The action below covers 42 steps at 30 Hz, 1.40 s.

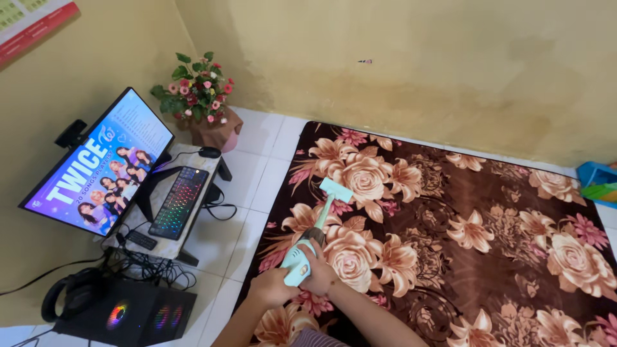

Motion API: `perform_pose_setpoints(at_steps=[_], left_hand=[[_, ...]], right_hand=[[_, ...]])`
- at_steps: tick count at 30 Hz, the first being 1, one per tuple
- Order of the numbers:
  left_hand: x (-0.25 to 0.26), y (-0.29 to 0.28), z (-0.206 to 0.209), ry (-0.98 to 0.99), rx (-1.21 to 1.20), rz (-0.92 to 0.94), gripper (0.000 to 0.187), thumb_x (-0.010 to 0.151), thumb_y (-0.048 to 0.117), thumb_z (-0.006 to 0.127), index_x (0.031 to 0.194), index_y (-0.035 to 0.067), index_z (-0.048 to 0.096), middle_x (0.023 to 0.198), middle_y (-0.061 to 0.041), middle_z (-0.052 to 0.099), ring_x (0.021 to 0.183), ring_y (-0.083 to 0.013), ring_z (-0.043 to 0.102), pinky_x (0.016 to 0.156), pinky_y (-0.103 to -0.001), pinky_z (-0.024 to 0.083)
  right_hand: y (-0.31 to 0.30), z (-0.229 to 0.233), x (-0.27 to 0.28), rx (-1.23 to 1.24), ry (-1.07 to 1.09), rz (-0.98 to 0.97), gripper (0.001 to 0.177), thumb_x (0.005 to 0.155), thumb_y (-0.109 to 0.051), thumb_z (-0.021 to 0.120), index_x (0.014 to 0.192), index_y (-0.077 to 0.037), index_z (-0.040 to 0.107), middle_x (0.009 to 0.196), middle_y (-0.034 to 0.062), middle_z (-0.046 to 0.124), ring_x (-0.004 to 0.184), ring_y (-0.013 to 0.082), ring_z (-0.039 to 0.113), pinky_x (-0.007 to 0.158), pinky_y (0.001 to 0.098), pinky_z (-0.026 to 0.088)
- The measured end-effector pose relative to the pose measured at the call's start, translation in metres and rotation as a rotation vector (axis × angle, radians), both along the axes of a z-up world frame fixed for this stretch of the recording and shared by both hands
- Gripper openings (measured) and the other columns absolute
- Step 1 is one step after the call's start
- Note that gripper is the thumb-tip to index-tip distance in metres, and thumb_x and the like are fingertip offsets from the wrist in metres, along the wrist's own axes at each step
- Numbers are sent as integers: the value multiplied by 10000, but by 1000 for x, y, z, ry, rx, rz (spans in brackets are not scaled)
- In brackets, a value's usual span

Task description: The person uses a handheld vacuum cleaner to clean a floral-patterned rug in a room. The person moves the vacuum back and forth across the rug's surface, covering different areas systematically.

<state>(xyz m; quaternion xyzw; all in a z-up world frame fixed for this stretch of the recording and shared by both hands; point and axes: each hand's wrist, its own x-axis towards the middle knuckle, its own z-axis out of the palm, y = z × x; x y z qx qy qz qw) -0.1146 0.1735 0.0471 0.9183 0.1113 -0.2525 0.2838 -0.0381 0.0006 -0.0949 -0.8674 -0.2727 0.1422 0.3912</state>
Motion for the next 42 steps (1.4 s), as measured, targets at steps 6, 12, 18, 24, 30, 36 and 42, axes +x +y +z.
perform_pose_setpoints(at_steps=[6, 12, 18, 24, 30, 36, 42], left_hand=[[-13, -25, -42, -123, -82, 57, 477, 681, 440, 758, 1094, 202, 761, 1025, -112, 754, 986, -329, 712, 896, -410, 560], [2, -46, -59, -178, -117, 33, 455, 705, 477, 779, 1039, 170, 745, 938, -113, 765, 908, -331, 728, 831, -440, 558], [55, -41, -67, -259, -106, 17, 436, 705, 466, 795, 989, 137, 760, 900, -136, 746, 864, -338, 728, 784, -454, 567], [108, -50, -116, -265, -65, -42, 449, 713, 436, 756, 1033, 123, 736, 952, -170, 752, 916, -348, 732, 823, -437, 568], [116, -63, -130, -88, -160, -66, 561, 756, 422, 730, 1207, 97, 656, 1117, -193, 710, 1086, -380, 675, 949, -473, 504], [90, -29, -101, -6, -182, -35, 568, 776, 471, 728, 1218, 124, 644, 1201, -150, 681, 1141, -354, 657, 960, -496, 488], [43, 67, -38, -48, 28, -90, 503, 727, 451, 711, 1159, 193, 722, 1175, -118, 719, 1120, -326, 671, 946, -467, 528]], right_hand=[[-18, -9, -12, -112, 72, -85, 994, 731, -286, 857, 1557, -300, 304, 1660, 327, -2, 1377, 483, 465, 1080, 443, 504], [-42, -27, 4, -9, -6, -51, 983, 722, -216, 882, 1544, -259, 343, 1626, 352, 40, 1418, 511, 396, 1068, 452, 499], [-40, -41, 54, 53, -27, -65, 1006, 693, -217, 880, 1533, -232, 328, 1625, 330, 74, 1416, 495, 411, 1062, 447, 509], [-50, -66, 111, -47, 11, -72, 975, 742, -224, 880, 1541, -233, 321, 1642, 313, 35, 1440, 512, 341, 1098, 460, 461], [-72, -66, 119, -93, -99, -54, 954, 734, -234, 856, 1549, -255, 360, 1649, 291, 107, 1394, 492, 445, 1093, 437, 498], [-37, -62, 84, -73, -141, -58, 1017, 708, -249, 899, 1544, -242, 319, 1613, 317, 83, 1386, 515, 427, 1034, 442, 507], [56, -34, 35, 3, -13, -78, 1053, 698, -266, 877, 1556, -274, 268, 1646, 297, 48, 1344, 484, 497, 1064, 445, 502]])
